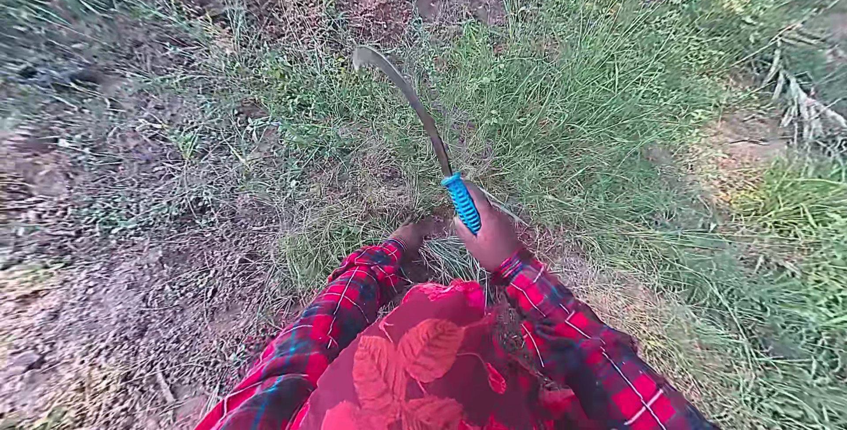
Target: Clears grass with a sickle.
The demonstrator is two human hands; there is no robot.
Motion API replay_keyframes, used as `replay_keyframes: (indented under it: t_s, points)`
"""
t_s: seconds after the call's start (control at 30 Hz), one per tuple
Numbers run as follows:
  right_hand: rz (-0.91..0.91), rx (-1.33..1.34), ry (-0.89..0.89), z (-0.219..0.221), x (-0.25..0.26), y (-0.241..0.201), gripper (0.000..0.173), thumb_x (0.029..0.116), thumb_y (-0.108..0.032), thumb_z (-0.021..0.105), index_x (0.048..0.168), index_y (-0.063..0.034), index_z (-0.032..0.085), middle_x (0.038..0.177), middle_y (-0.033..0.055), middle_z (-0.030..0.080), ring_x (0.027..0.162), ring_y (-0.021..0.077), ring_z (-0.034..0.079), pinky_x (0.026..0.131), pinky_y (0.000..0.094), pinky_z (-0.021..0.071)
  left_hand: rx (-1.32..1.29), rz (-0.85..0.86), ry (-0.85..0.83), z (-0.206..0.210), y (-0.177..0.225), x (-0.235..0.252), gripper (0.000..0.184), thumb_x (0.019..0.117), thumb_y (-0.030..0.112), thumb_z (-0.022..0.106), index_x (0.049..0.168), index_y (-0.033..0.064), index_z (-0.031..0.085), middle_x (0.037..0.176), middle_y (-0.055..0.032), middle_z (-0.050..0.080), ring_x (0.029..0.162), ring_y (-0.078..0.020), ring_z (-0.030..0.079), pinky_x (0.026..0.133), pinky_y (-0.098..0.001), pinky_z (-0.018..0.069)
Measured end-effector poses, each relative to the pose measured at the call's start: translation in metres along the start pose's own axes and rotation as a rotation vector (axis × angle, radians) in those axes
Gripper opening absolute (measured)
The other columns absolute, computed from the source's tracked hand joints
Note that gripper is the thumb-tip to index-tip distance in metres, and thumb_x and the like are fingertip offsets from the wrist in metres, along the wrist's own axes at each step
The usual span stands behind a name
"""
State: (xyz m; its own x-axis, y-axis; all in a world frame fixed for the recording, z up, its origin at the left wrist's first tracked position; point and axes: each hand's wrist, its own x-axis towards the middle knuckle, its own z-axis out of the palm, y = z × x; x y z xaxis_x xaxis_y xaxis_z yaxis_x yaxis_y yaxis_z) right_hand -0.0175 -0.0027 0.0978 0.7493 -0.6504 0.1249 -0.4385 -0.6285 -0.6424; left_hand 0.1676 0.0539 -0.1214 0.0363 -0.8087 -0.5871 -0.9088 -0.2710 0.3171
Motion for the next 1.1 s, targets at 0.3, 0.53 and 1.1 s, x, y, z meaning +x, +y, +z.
replay_keyframes:
  t_s: [0.3, 0.53, 1.1]
  points:
    - [0.484, -0.486, -0.758, 0.004, -0.01, 0.13, 0.071, 0.1025, -0.022, 0.059, 0.164, -0.0183, 0.025, 0.141, 0.0278, 0.059, 0.129, 0.047, 0.058, 0.108, 0.0651, 0.0423, 0.068, 0.042, -0.029, -0.012, -0.01, -0.02, 0.053, 0.096, 0.007, 0.067, 0.145, -0.0061, 0.051, 0.153, -0.0242, 0.05, 0.15, -0.0388, 0.038, 0.129, -0.0513, 0.0129]
    - [0.713, -0.451, -0.655, -0.028, -0.174, 0.129, 0.064, 0.0997, -0.022, 0.065, 0.155, -0.0022, 0.039, 0.121, 0.0316, 0.068, 0.112, 0.0493, 0.067, 0.099, 0.0642, 0.0491, -0.011, 0.074, -0.025, 0.016, 0.026, -0.04, 0.051, 0.0935, 0.008, 0.07, 0.14, -0.0066, 0.054, 0.142, -0.0275, 0.057, 0.145, -0.0417, 0.043, 0.126, -0.055, 0.0202]
    - [0.339, -0.439, -0.827, 0.058, 0.048, 0.067, 0.06, 0.1004, -0.025, 0.062, 0.156, -0.0144, 0.041, 0.131, 0.0252, 0.065, 0.122, 0.0433, 0.062, 0.102, 0.0645, 0.0464, -0.153, -0.148, -0.048, 0.023, 0.002, -0.057, 0.061, 0.0886, 0.013, 0.074, 0.144, -0.0021, 0.053, 0.145, -0.0264, 0.055, 0.146, -0.0406, 0.043, 0.125, -0.056, 0.0234]
